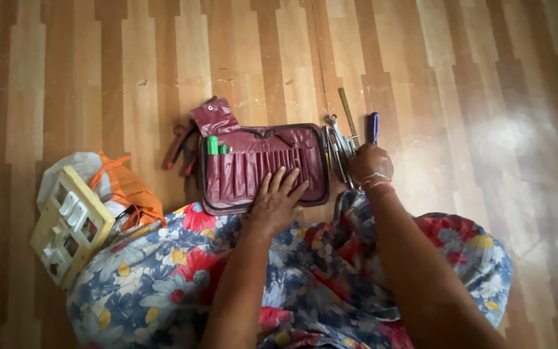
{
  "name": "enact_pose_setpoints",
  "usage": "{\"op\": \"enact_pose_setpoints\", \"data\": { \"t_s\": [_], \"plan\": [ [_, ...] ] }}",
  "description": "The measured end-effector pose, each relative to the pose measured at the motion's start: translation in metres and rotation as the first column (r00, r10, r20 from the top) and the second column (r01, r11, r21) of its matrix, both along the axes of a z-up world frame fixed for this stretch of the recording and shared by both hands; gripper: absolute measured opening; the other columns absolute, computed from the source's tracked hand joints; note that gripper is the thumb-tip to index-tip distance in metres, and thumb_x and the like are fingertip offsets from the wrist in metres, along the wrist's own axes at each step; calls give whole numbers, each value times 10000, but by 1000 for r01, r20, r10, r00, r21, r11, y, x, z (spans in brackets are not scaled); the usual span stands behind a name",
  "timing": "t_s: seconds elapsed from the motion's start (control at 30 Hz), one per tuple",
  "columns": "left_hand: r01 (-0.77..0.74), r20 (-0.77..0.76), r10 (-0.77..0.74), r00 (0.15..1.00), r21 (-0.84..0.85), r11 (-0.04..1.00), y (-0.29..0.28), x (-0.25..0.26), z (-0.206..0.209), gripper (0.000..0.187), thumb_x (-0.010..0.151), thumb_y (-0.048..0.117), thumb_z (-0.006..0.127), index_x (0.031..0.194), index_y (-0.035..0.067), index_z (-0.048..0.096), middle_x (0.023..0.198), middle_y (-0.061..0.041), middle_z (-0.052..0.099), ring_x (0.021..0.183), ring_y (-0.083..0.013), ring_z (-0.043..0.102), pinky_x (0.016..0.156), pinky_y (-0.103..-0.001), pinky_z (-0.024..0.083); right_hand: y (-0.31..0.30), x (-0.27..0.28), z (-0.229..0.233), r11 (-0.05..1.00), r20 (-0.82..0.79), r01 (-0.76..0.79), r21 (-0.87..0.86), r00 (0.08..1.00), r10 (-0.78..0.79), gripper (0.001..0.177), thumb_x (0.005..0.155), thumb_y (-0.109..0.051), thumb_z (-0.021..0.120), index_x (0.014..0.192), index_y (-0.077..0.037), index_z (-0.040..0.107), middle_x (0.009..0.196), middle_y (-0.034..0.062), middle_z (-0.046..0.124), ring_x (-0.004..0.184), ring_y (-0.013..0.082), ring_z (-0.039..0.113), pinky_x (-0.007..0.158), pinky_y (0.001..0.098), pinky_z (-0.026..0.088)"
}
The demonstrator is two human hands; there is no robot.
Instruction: The person sits on the floor and organizes various hand tools into a maroon roll-up tool kit. They place screwdrivers, pliers, scissors, and wrenches into the designated slots, then close the kit.
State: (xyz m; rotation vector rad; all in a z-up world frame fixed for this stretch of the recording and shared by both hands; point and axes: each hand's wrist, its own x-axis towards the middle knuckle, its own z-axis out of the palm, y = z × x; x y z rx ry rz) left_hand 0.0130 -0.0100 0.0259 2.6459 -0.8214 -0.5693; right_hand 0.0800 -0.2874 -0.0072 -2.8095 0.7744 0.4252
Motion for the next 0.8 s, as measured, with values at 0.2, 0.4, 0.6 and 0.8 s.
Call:
{"op": "enact_pose_setpoints", "data": {
  "t_s": [0.2,0.4,0.6,0.8],
  "plan": [
    [11,-5,-11,1000,1,1000,0,1,6,668,944,411,593,1551,242,370,1675,-70,171,1542,-346,101,1238,-526,66,11,3,17,996,-15,77,55,997,-76,277,939,-307,645,1039,-84,777,1062,226,750,1019,393,732,898,473,590],
    [12,-35,-12,999,6,1000,2,1,6,672,955,401,605,1560,242,360,1684,-81,168,1545,-352,120,1243,-525,96,19,4,24,996,308,34,81,950,-58,294,931,-254,669,1203,-155,715,1187,213,678,1036,431,669,889,516,536],
    [1,25,0,1000,-46,999,3,-1,4,688,926,395,638,1549,244,386,1673,-84,210,1536,-349,161,1237,-527,126,23,20,31,976,97,-216,-42,971,219,263,965,-165,619,1140,-279,779,1261,145,645,1062,348,685,896,465,565],
    [6,53,-1,999,-92,996,6,-1,-1,698,904,383,664,1538,227,419,1659,-106,248,1526,-364,187,1237,-538,142,-5,39,-17,913,-42,-392,-110,920,390,222,1028,-165,522,1136,-122,712,1205,185,644,942,336,720,793,457,598]
  ]
}}
